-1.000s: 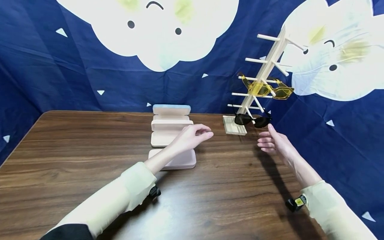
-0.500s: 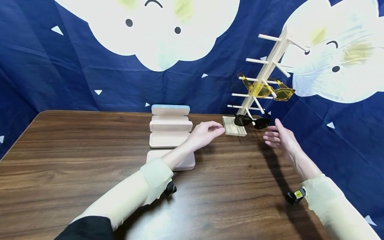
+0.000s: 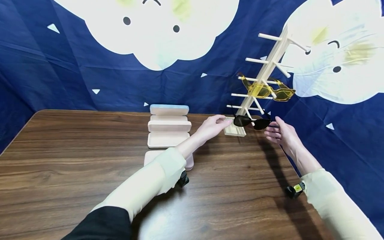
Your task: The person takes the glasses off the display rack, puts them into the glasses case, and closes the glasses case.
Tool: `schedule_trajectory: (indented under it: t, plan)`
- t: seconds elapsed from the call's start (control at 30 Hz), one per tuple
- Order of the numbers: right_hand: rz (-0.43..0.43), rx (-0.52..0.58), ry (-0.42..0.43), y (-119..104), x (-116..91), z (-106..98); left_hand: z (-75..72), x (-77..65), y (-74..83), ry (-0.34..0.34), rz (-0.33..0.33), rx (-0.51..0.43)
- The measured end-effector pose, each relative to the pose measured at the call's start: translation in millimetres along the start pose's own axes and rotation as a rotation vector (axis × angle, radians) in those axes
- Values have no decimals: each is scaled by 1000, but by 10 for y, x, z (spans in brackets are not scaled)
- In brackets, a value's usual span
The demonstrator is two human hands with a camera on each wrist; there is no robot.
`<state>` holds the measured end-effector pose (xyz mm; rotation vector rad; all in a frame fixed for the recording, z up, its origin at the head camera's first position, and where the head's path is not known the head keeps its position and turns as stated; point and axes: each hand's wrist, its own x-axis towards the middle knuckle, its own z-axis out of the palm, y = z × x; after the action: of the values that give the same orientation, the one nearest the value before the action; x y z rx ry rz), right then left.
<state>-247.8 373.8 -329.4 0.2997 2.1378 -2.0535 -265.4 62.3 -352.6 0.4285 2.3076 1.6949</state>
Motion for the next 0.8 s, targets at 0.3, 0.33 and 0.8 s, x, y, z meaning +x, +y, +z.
schedule_trajectory:
  t: [0.3,0.33,0.8]
  plan:
    - [22,30,26,-37,82,53,92,114,123,-42,-47,-189]
    - [28,39,33,-40,85,56,103,121,138,-50,-58,-209]
    - [-39,140,32,-58,67,146,145,179,231,-102,-127,-388]
